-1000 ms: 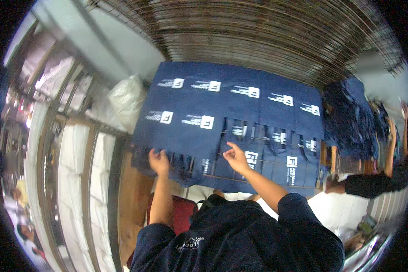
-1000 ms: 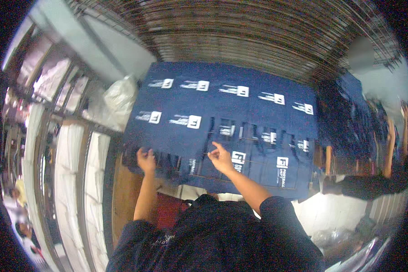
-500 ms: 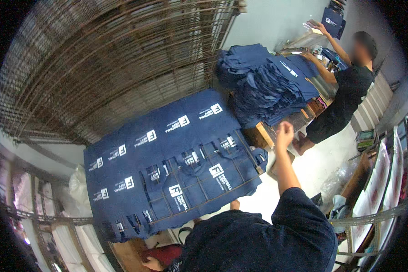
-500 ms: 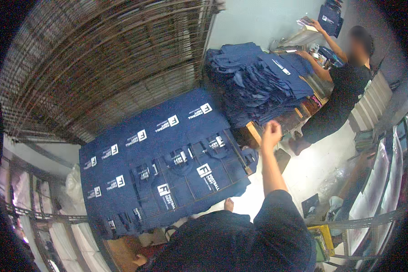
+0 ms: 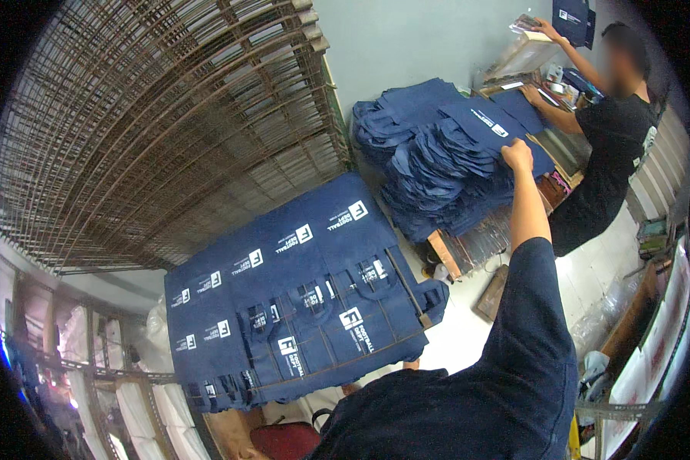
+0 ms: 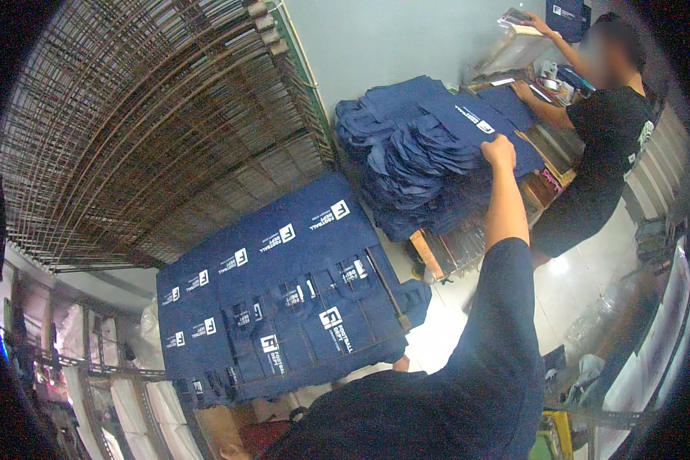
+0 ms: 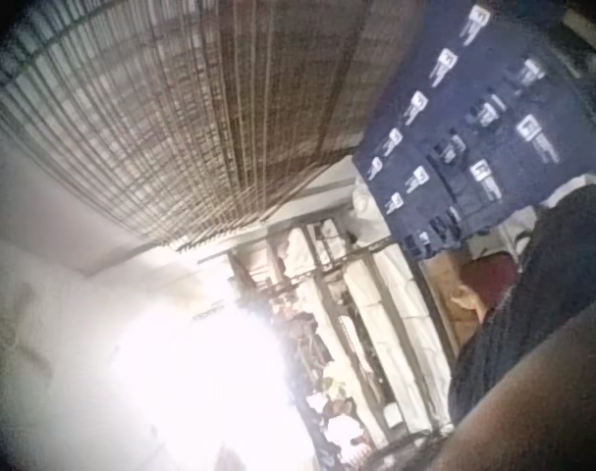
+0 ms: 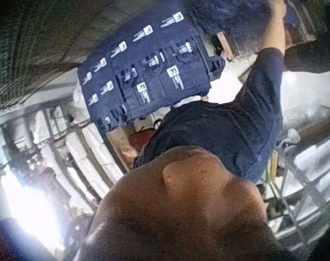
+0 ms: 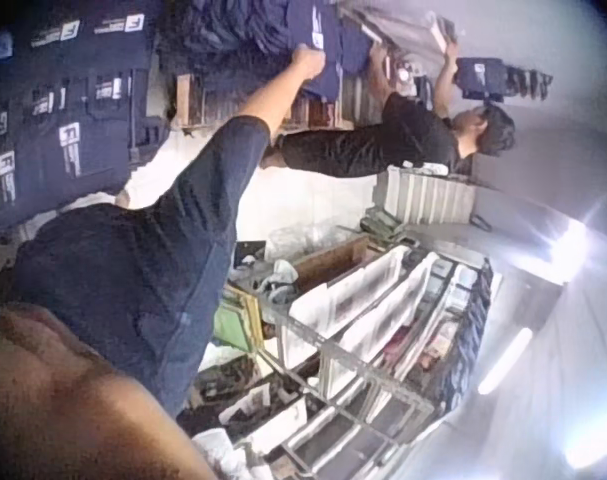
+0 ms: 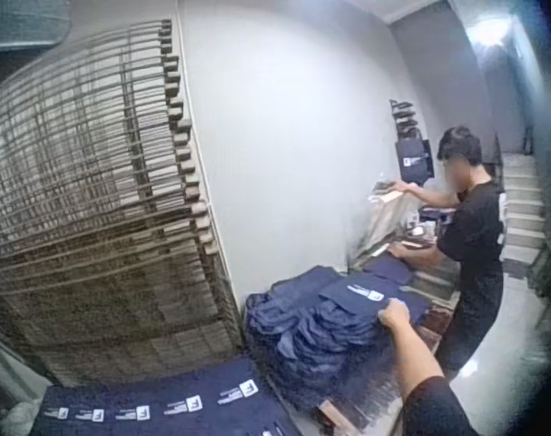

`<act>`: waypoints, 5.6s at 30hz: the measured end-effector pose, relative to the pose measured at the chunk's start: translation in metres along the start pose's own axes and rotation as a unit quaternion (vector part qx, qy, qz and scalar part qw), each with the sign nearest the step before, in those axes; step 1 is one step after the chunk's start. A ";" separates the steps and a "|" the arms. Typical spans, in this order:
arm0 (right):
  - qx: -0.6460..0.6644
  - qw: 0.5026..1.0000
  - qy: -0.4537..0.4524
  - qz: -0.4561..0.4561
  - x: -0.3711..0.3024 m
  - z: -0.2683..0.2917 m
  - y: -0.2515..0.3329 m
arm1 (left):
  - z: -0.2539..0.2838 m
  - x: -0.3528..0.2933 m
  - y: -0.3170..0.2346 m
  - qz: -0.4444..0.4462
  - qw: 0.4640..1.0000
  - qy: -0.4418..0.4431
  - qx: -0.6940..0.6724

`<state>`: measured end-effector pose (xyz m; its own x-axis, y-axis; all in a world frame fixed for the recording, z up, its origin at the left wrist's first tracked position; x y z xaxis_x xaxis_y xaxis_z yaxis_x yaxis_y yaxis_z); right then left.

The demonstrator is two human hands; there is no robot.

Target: The person repeatedly picks up blue tote bags from a table, folds them, and places them into a neat stack. Another person is visible in the background performing similar folding actions.

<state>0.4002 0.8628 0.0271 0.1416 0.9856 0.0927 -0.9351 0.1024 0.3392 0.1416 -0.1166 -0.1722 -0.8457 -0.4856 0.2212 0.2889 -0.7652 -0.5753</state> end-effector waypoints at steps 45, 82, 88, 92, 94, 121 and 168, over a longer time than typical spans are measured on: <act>0.156 0.735 0.442 0.489 -0.430 0.062 0.229 | -0.086 -0.099 -0.245 -0.057 0.633 0.608 -0.476; 0.114 0.833 0.485 0.242 -0.622 -0.287 0.189 | -0.190 0.099 -0.161 -0.063 0.869 0.384 -0.304; 0.069 0.836 0.490 0.238 -0.635 -0.271 0.194 | -0.186 0.106 -0.155 -0.072 0.876 0.375 -0.296; 0.067 0.832 0.489 0.253 -0.633 -0.285 0.193 | -0.187 0.108 -0.153 -0.082 0.883 0.366 -0.282; 0.051 0.837 0.480 0.257 -0.635 -0.281 0.195 | -0.190 0.107 -0.150 -0.102 0.887 0.343 -0.291; 0.076 0.875 0.289 0.381 -0.613 -0.299 0.174 | -0.146 0.113 -0.155 -0.088 0.922 0.268 -0.265; 0.863 0.429 0.211 -0.162 -0.037 -0.023 -0.019 | -0.102 -0.155 0.041 -0.004 0.946 0.296 -0.132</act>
<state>0.4050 0.8278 -0.0045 -0.2382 0.9315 -0.2750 0.7978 0.3491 0.4916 0.2390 -0.0294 -0.3099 -0.9730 -0.0988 -0.2088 0.2258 -0.5972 -0.7696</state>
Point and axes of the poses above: each hand's wrist, its own x-axis towards the middle knuckle, its own z-axis out of the back of the hand, y = z × x, the point moved 3 cm from there along x, towards the middle knuckle, and after that the axes turned 14 degrees about -x, right-handed, at the moved point
